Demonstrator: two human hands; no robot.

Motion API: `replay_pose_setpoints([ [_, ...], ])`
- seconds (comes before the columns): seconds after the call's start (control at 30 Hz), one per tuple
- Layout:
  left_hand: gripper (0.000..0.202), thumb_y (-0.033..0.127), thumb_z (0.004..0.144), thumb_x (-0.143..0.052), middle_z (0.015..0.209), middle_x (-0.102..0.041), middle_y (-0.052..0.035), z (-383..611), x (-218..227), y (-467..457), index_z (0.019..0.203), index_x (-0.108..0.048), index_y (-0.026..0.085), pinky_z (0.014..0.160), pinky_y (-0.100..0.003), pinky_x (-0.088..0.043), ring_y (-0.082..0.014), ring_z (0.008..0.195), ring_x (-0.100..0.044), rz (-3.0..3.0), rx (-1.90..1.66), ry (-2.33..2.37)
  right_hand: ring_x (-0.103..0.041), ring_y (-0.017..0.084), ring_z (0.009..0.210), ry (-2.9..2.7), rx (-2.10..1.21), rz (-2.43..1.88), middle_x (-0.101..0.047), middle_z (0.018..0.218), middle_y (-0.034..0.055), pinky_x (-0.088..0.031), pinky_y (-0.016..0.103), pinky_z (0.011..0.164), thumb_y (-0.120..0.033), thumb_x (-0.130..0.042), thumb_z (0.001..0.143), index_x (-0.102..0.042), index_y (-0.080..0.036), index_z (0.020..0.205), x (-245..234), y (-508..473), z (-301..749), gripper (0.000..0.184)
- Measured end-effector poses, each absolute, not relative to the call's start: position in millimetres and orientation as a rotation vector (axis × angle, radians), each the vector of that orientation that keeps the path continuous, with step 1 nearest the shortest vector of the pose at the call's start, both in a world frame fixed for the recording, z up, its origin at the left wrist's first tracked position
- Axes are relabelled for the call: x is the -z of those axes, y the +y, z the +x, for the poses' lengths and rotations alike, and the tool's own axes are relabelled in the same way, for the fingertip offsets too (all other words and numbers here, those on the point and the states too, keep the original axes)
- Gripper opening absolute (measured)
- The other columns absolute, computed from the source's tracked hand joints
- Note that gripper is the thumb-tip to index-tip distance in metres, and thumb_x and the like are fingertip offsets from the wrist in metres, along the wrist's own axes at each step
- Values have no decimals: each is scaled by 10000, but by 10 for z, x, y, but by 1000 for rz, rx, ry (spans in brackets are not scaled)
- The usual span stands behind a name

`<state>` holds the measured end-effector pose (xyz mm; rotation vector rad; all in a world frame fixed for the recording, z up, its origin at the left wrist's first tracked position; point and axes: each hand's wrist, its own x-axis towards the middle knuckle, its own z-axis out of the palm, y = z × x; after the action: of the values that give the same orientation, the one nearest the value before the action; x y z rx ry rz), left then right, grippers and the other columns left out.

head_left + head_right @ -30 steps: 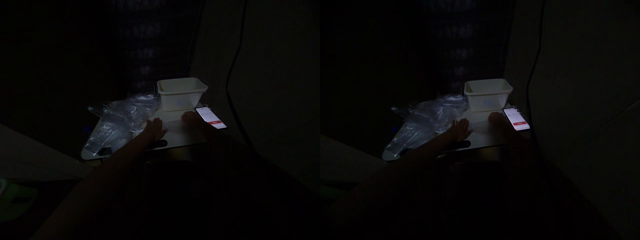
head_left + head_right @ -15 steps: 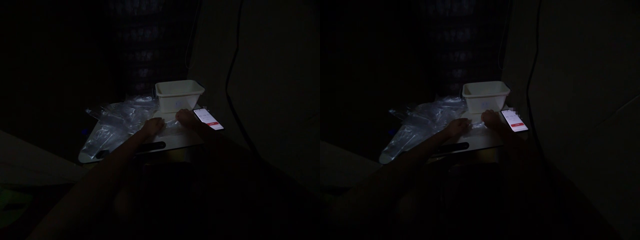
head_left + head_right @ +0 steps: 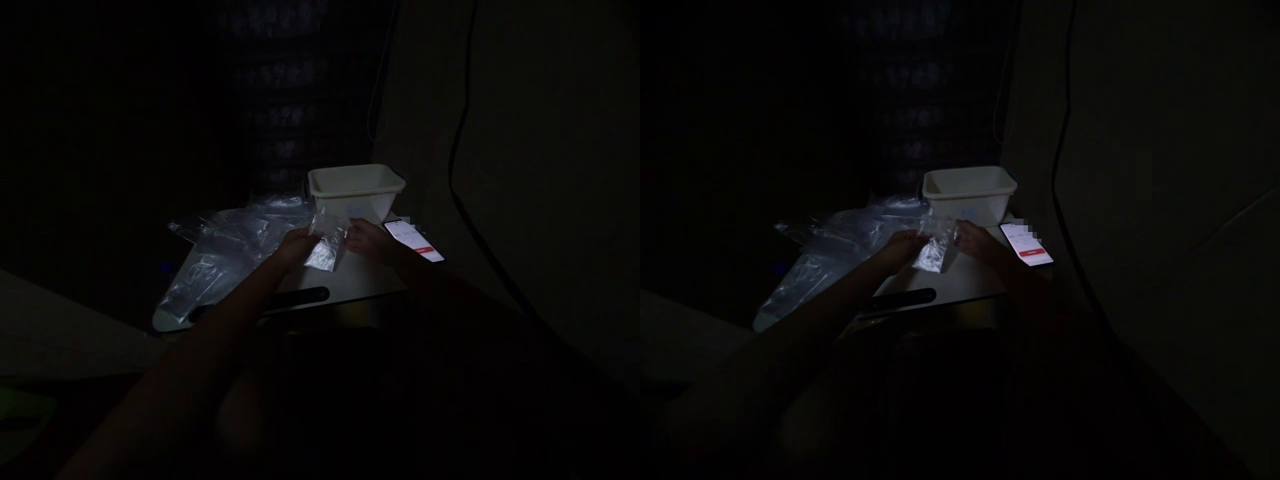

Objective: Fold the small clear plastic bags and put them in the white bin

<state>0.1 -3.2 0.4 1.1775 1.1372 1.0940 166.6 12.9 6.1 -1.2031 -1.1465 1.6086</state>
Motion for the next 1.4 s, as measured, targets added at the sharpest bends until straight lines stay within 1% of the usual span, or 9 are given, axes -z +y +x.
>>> replay_pose_setpoints([
  [0.1,93,176,582,-602,511,-562,0,42,6,-17,637,-570,108,492,-217,-404,-88,458,-505,1071,-1140,1048,-565,124,621,-1221,-1833,-1095,-595,676,32,-455,271,640,-317,-517,707,-524,-168,715,-26,59,1635,150],
  [0.23,112,187,578,-624,524,-571,-4,69,26,-7,631,-568,106,486,-211,-405,-84,455,-507,1067,-1121,1044,-559,120,572,-1300,-1720,-1058,-584,595,-2,-462,264,595,-177,-625,600,-537,-168,667,-26,8,1545,111],
  [0.43,113,151,620,-583,418,-475,45,35,-34,-71,525,-530,119,422,-180,-365,-41,361,-411,1113,-1088,1181,-515,90,502,-1298,-1606,-1017,-519,497,-38,-436,221,539,-142,-591,605,-523,-161,589,65,81,1574,73],
  [0.77,56,133,647,-526,459,-475,54,15,-7,-35,657,-581,124,397,-165,-340,-40,380,-414,1124,-1063,1167,-450,69,453,-1478,-1494,-1062,-443,484,-51,-374,192,463,-210,-532,649,-455,-166,564,43,45,1641,123],
  [0.87,123,101,635,-496,497,-506,47,14,-14,-38,715,-585,127,411,-166,-361,-44,402,-442,1101,-1084,1103,-466,76,484,-1533,-1452,-1040,-448,501,-42,-384,191,481,-220,-500,672,-456,-168,573,44,41,1667,120],
  [1.0,146,54,590,-465,500,-516,42,16,-37,-54,673,-563,124,440,-167,-385,-47,422,-471,1086,-1112,1061,-506,93,541,-1537,-1436,-1004,-513,562,-23,-410,215,537,-228,-490,682,-515,-164,666,40,47,1681,70],
  [1.23,165,28,571,-409,484,-495,32,16,7,-13,619,-537,121,434,-167,-374,-53,421,-457,1116,-1084,1173,-561,126,644,-1612,-1379,-956,-626,739,26,-436,237,592,-178,-608,558,-613,-160,722,11,-5,1768,164],
  [1.33,198,6,573,-386,528,-509,25,28,39,10,656,-526,119,516,-178,-411,-57,485,-491,1121,-1147,1228,-566,133,659,-1649,-1358,-961,-639,757,33,-439,226,586,-144,-639,501,-637,-155,689,38,32,1803,188],
  [1.4,170,54,640,-400,628,-558,-2,29,66,20,722,-533,121,616,-209,-435,-80,600,-539,1230,-1165,1307,-568,134,684,-1605,-1371,-1045,-645,776,42,-439,214,584,-140,-627,520,-644,-151,677,46,57,1805,159],
])
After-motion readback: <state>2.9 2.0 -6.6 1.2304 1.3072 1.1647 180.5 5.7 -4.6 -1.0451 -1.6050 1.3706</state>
